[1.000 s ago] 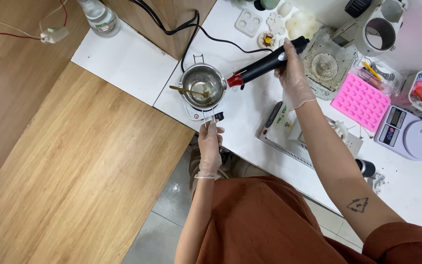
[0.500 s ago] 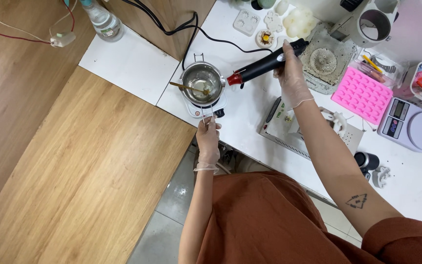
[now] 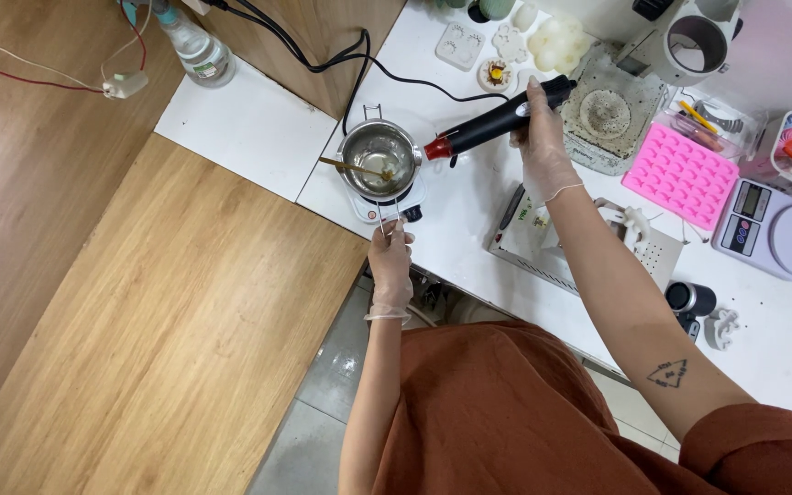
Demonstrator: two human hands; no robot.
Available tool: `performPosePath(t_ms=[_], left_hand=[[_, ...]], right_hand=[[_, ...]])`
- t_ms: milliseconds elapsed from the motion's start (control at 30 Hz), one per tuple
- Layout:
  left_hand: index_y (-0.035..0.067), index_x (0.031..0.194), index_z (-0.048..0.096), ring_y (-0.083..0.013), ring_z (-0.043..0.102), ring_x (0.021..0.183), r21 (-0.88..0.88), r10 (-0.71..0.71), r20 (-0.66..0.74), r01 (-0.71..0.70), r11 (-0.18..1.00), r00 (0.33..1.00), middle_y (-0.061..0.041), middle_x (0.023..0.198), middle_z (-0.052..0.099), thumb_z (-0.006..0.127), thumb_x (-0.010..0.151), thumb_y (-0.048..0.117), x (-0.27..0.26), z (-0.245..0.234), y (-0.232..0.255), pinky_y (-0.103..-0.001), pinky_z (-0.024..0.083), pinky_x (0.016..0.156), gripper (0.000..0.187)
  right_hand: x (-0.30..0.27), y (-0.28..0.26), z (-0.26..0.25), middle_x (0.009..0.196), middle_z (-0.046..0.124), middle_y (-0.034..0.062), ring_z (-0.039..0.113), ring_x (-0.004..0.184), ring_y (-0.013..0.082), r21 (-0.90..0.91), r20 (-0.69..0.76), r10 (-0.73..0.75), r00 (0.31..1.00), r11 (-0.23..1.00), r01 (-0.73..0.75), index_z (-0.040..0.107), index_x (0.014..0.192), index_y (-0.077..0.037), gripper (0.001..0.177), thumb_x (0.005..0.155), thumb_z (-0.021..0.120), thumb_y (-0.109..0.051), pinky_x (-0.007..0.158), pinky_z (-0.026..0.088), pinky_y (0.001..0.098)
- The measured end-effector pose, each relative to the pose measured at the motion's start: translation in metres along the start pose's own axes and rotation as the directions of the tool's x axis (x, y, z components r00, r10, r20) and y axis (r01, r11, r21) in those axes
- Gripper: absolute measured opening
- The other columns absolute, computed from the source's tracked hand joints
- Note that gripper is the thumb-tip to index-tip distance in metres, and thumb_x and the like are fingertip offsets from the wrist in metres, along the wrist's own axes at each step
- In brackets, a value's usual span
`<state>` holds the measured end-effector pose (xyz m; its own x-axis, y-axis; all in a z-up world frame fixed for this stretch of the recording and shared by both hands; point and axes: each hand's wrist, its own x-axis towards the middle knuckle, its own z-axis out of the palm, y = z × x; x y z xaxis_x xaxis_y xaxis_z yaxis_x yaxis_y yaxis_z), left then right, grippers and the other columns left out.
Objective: Melting wax with a heat gun and preparing silicone molds for candle making.
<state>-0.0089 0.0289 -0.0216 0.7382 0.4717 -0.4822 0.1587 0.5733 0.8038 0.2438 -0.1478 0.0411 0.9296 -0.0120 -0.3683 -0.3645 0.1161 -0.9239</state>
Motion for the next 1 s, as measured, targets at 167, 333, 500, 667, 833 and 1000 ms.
performPosePath(t_ms=[167, 333, 500, 667, 833, 1000], left_hand=[[0.006, 0.115, 0.063, -0.0035, 0.038, 0.056, 0.041, -0.022, -0.011, 0.023, 0.999, 1.000, 0.002, 0.078, 0.060, 0.055, 0.103, 0.014, 0.000, 0.002, 0.003, -0.020, 0.033, 0.050, 0.017], [0.005, 0.115, 0.063, -0.0037, 0.038, 0.056, 0.035, -0.028, -0.016, 0.029, 0.999, 0.999, 0.001, 0.078, 0.060, 0.055, 0.104, 0.015, -0.001, 0.001, 0.002, -0.020, 0.033, 0.049, 0.017], [0.005, 0.115, 0.064, -0.0038, 0.038, 0.055, 0.016, -0.016, -0.007, 0.016, 1.000, 1.000, 0.001, 0.077, 0.060, 0.056, 0.104, 0.016, 0.002, -0.001, -0.003, -0.020, 0.032, 0.049, 0.017], [0.006, 0.112, 0.062, -0.0038, 0.038, 0.055, 0.006, -0.011, -0.003, 0.011, 1.000, 1.000, 0.001, 0.077, 0.060, 0.056, 0.104, 0.017, 0.005, -0.002, -0.005, -0.020, 0.032, 0.049, 0.015], [0.006, 0.111, 0.062, -0.0037, 0.039, 0.055, 0.010, -0.016, -0.001, 0.016, 1.000, 1.000, 0.001, 0.077, 0.059, 0.056, 0.104, 0.018, 0.003, -0.001, -0.003, -0.020, 0.032, 0.049, 0.015], [0.005, 0.110, 0.062, -0.0039, 0.038, 0.055, 0.015, -0.018, -0.002, 0.018, 1.000, 1.000, 0.001, 0.076, 0.059, 0.056, 0.104, 0.018, 0.001, -0.001, 0.000, -0.020, 0.032, 0.049, 0.015]], right_hand=[[-0.011, -0.009, 0.003, 0.074, 0.052, -0.0008, 0.045, 0.052, 0.0106, -0.022, 0.006, 0.024, 1.000, 0.999, -0.024, 0.056, 0.097, -0.011, 0.051, 0.094, 0.065, -0.062, 0.046, 0.038, 0.0269], [-0.020, -0.012, 0.007, 0.074, 0.052, -0.0009, 0.044, 0.052, 0.0105, -0.020, 0.008, 0.012, 1.000, 1.000, -0.012, 0.056, 0.099, -0.011, 0.050, 0.094, 0.064, -0.060, 0.046, 0.038, 0.0267], [-0.017, -0.008, 0.007, 0.074, 0.052, -0.0013, 0.043, 0.052, 0.0102, -0.009, -0.002, 0.019, 1.000, 1.000, -0.019, 0.057, 0.100, -0.011, 0.049, 0.095, 0.064, -0.059, 0.046, 0.037, 0.0267], [-0.007, -0.001, 0.004, 0.074, 0.053, -0.0005, 0.044, 0.052, 0.0115, 0.020, 0.010, 0.023, 1.000, 1.000, -0.023, 0.056, 0.099, -0.011, 0.048, 0.095, 0.064, -0.058, 0.046, 0.037, 0.0275], [-0.002, 0.002, 0.004, 0.075, 0.053, -0.0006, 0.044, 0.052, 0.0109, 0.023, 0.012, 0.002, 1.000, 1.000, -0.003, 0.054, 0.099, -0.012, 0.047, 0.095, 0.064, -0.057, 0.046, 0.037, 0.0274], [-0.006, -0.002, 0.007, 0.074, 0.054, 0.0003, 0.045, 0.051, 0.0114, 0.025, 0.019, -0.013, 1.000, 1.000, 0.013, 0.054, 0.099, -0.011, 0.047, 0.095, 0.064, -0.057, 0.045, 0.038, 0.0278]])
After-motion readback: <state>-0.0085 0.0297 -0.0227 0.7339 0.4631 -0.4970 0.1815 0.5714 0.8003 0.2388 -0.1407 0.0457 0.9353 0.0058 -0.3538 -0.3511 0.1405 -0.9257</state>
